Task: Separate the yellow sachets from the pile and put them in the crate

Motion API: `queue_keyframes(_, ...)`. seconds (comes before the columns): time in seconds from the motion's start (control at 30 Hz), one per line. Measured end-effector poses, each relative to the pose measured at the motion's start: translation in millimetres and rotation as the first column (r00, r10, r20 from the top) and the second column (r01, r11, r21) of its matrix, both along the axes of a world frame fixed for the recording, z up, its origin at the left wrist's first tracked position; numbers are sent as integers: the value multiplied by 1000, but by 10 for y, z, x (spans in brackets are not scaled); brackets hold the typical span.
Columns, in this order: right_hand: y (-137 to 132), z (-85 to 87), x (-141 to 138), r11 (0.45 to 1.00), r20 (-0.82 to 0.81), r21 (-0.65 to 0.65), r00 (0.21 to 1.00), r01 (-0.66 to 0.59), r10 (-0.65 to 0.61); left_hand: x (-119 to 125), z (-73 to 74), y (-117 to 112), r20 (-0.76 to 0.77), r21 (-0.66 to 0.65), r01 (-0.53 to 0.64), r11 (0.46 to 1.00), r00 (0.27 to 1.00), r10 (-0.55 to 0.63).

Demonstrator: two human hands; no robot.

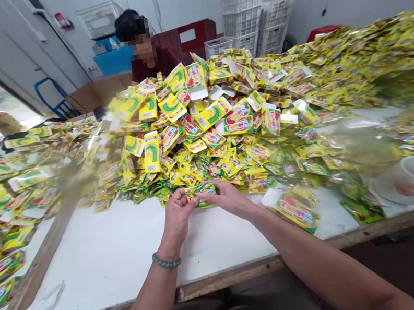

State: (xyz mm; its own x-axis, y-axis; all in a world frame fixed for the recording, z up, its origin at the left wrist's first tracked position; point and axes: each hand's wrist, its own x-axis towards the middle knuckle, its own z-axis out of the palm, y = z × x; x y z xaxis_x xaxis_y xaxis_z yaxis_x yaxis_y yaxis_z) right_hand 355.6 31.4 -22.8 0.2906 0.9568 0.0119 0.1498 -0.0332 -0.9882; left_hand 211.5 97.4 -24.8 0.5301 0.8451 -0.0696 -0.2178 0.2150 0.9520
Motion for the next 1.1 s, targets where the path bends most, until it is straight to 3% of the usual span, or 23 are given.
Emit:
queue_keyframes(0.07, -30, 32, -17, 1000, 150, 0, 989, -9, 9, 2, -24, 0, -35, 33, -38, 999, 999, 40)
queue_keyframes(0.17, -55, 54, -75, 993, 286, 61, 952, 98, -112, 17, -38, -4, -80, 54, -83, 995, 993, 87)
queue_keyframes(0.33, -171, 275, -83, 985, 375, 80, 911, 151, -170, -8, 23, -8, -137, -10, 71, 997, 988, -72)
queue_keyframes(0.47, -544, 615, 286, 985, 512, -105, 857, 136, -63, -57, 59, 0, -222, -55, 117, 992, 967, -126)
queue_keyframes(0.53, -815, 696, 562, 975, 575, -149, 816, 164, -49, -62, 65, -5, -257, -57, 132, 990, 956, -143)
queue_keyframes(0.63, -1206, 633, 879, 915, 697, -357, 706, 188, 127, -40, 84, -35, -305, -67, 212, 975, 926, -222)
queue_keyframes(0.7, -1380, 521, 947, 880, 742, -414, 646, 233, 178, -23, 103, -61, -326, -78, 273, 959, 902, -283)
queue_keyframes(0.77, -1432, 427, 896, 884, 740, -416, 645, 214, 192, -16, 118, -84, -328, -80, 315, 946, 888, -324)
queue_keyframes(0.87, -1244, 404, 681, 950, 620, -283, 781, 133, 76, -24, 126, -100, -288, -51, 310, 949, 906, -311)
queue_keyframes(0.97, -811, 478, 399, 988, 330, -117, 942, 101, -57, -38, 123, -78, -137, -12, 267, 963, 954, -267)
queue_keyframes(1.1, -180, 489, 65, 1000, -42, 12, 999, -19, 19, -73, 120, 21, 4, 30, 108, 994, 994, -108)
